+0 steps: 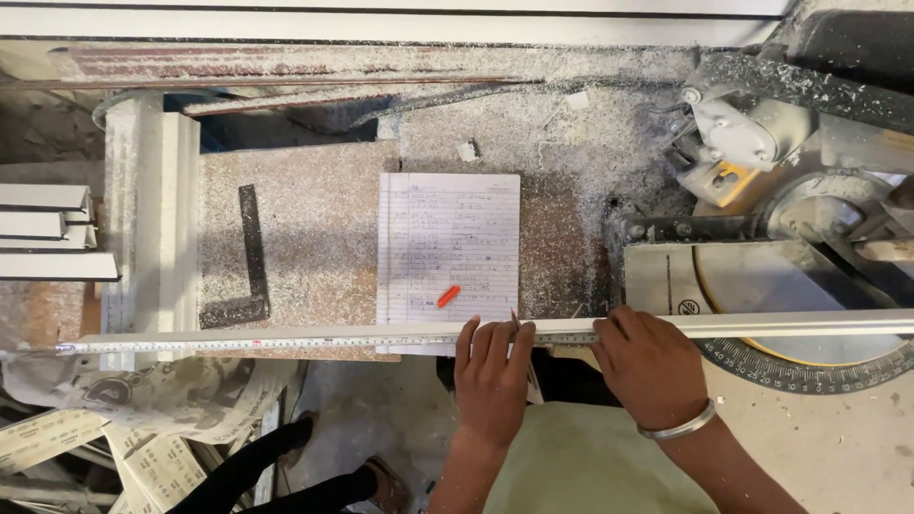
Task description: The person lays a white plastic profile on the workbench, measures it with a folding ruler, and marks it with a pencil while checking a written sheet. They then cut the profile with a miter saw, measure and mark another profile, and cut it as well.
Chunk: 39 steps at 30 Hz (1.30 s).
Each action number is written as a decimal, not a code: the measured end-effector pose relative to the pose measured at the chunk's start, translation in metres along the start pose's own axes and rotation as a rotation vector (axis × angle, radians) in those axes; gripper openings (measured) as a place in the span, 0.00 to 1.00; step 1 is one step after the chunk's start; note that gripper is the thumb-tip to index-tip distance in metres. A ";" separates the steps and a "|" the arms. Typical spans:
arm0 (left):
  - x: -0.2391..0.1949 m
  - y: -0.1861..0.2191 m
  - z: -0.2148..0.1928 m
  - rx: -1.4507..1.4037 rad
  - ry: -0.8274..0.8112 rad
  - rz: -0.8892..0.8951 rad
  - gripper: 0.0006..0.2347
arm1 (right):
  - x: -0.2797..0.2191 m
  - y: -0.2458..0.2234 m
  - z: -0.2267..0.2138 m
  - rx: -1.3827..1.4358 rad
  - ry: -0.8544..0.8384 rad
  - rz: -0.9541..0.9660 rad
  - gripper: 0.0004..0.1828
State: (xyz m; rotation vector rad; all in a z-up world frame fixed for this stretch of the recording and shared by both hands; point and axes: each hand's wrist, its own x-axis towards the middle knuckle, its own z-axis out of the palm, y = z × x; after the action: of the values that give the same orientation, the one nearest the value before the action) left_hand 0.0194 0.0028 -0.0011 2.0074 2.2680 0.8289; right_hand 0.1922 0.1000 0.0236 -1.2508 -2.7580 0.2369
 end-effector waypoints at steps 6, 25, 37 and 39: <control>0.006 -0.001 -0.002 0.002 -0.001 0.012 0.10 | -0.001 0.001 0.003 0.007 0.029 -0.017 0.12; 0.013 0.002 -0.005 0.004 0.009 0.027 0.09 | 0.001 0.002 0.003 0.042 -0.002 -0.021 0.10; 0.010 0.003 -0.003 0.019 0.026 0.031 0.08 | 0.003 0.001 0.000 0.044 -0.061 -0.004 0.11; 0.011 0.004 -0.005 0.016 0.034 0.031 0.08 | 0.003 0.001 0.000 0.050 -0.053 -0.006 0.12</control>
State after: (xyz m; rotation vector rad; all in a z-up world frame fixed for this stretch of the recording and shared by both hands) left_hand 0.0193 0.0111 0.0078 2.0565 2.2738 0.8567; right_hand 0.1913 0.1027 0.0235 -1.2414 -2.7809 0.3415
